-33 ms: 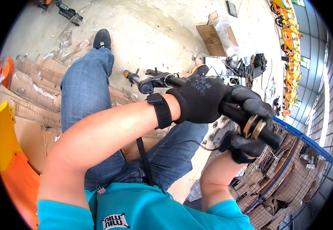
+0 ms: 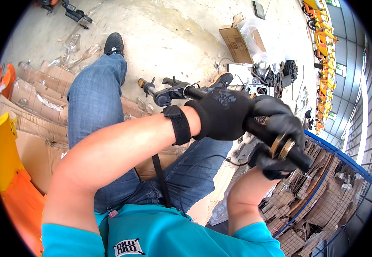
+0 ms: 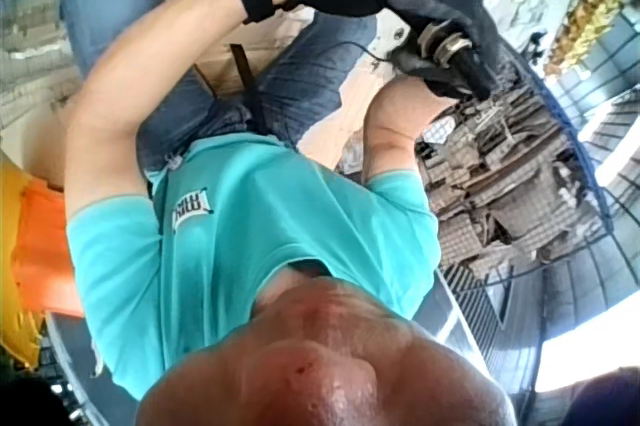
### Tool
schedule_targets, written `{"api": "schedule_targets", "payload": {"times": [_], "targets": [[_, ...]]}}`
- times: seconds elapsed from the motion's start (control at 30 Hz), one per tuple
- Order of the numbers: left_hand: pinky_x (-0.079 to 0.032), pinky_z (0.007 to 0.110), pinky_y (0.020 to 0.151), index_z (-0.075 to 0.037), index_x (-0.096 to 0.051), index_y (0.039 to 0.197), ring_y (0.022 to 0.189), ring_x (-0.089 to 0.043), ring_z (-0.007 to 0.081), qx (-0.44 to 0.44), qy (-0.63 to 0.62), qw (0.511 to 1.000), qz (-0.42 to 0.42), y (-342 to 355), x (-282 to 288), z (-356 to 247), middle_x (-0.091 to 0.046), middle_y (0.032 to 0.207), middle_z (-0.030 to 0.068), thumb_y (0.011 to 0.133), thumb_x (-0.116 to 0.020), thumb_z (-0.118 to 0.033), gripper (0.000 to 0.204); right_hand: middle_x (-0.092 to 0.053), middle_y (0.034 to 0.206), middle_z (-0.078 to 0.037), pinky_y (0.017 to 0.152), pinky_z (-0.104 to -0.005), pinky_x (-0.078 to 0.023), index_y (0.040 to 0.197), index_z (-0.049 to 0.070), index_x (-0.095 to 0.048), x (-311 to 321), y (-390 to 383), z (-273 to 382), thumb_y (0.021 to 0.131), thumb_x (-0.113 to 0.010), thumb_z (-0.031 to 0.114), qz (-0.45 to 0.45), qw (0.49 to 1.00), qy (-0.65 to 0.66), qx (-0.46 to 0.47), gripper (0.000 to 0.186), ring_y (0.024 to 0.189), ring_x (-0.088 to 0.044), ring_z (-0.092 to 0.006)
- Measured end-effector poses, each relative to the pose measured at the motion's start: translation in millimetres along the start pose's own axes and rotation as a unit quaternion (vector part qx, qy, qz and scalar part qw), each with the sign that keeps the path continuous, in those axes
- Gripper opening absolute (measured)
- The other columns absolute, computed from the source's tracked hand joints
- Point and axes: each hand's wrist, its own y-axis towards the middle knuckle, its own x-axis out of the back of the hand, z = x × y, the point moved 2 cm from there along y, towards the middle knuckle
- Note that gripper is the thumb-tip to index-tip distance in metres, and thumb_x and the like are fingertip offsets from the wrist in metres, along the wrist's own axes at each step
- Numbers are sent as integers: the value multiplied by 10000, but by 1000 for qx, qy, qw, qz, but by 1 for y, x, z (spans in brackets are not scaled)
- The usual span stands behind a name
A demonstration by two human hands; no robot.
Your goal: The person slides metal rings and bushings onto a fork tube before inserting the tube into a larger sleeve. They then repeatedly push the inner tube into the sleeve and handle another ring.
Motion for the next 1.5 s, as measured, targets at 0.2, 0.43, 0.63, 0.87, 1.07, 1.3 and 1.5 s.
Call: {"api": "schedule_targets", "payload": {"times": [0.2, 0.43, 0.63, 0.87, 1.07, 1.3, 1.5], "targets": [[-538, 438, 900, -107, -653, 1203, 1024, -655, 350, 10, 117, 992, 53, 2, 7, -5, -675, 1109, 139, 814, -771, -272, 438, -675, 721, -87, 804, -534, -504, 853, 112, -610, -22, 7, -13, 779, -794, 193, -73, 991, 109, 11, 214, 727, -609, -295], [-520, 483, 822, -119, -679, 1062, 940, -662, 345, -3, 11, 993, -120, -5, -9, 2, -678, 987, 139, 831, -684, -196, 243, -650, 808, -97, 902, -560, -500, 882, 89, -588, -44, 1, 12, 756, -724, 93, -252, 962, 9, -100, 185, 799, -609, -293], [-511, 475, 758, -65, -572, 950, 907, -628, 406, 71, 35, 992, -102, -8, -6, -4, -602, 948, 191, 802, -740, -178, 250, -632, 984, -145, 898, -397, -533, 1077, -28, -593, -108, 17, 27, 767, -568, -143, -662, 715, -52, -219, 332, 898, -637, -221], [-502, 464, 949, -74, -627, 1157, 1045, -648, 398, 29, -13, 999, -17, 6, 2, 1, -661, 1103, 191, 815, -727, -108, 358, -660, 1205, -238, 990, -444, -507, 1199, -30, -633, -27, -18, 24, 592, -837, 53, -216, 964, 41, -150, 646, 1146, -642, -317], [-487, 452, 1040, -76, -615, 1298, 1198, -611, 350, -22, -1, 1000, -13, 0, -7, 12, -638, 1288, 157, 877, -743, -154, 446, -673, 1107, -290, 903, -517, -488, 1035, -3, -663, 4, 9, 3, 636, -881, 141, 41, 992, 77, -87, 477, 1070, -622, -403], [-515, 429, 919, -72, -625, 1231, 1039, -630, 369, 31, 50, 997, -58, 6, 2, 14, -656, 1170, 158, 818, -763, -194, 453, -615, 822, -148, 787, -444, -489, 940, 60, -551, -38, 16, -7, 818, -647, 104, -225, 972, 20, -66, 161, 806, -593, -282], [-528, 480, 805, -88, -655, 974, 960, -631, 392, 36, 12, 991, -126, -3, -3, 6, -653, 908, 178, 788, -748, -196, 235, -606, 1040, -115, 959, -359, -466, 1166, -10, -564, -94, 7, 14, 970, -563, 137, -539, 809, -78, -220, 245, 974, -581, -185]]}}
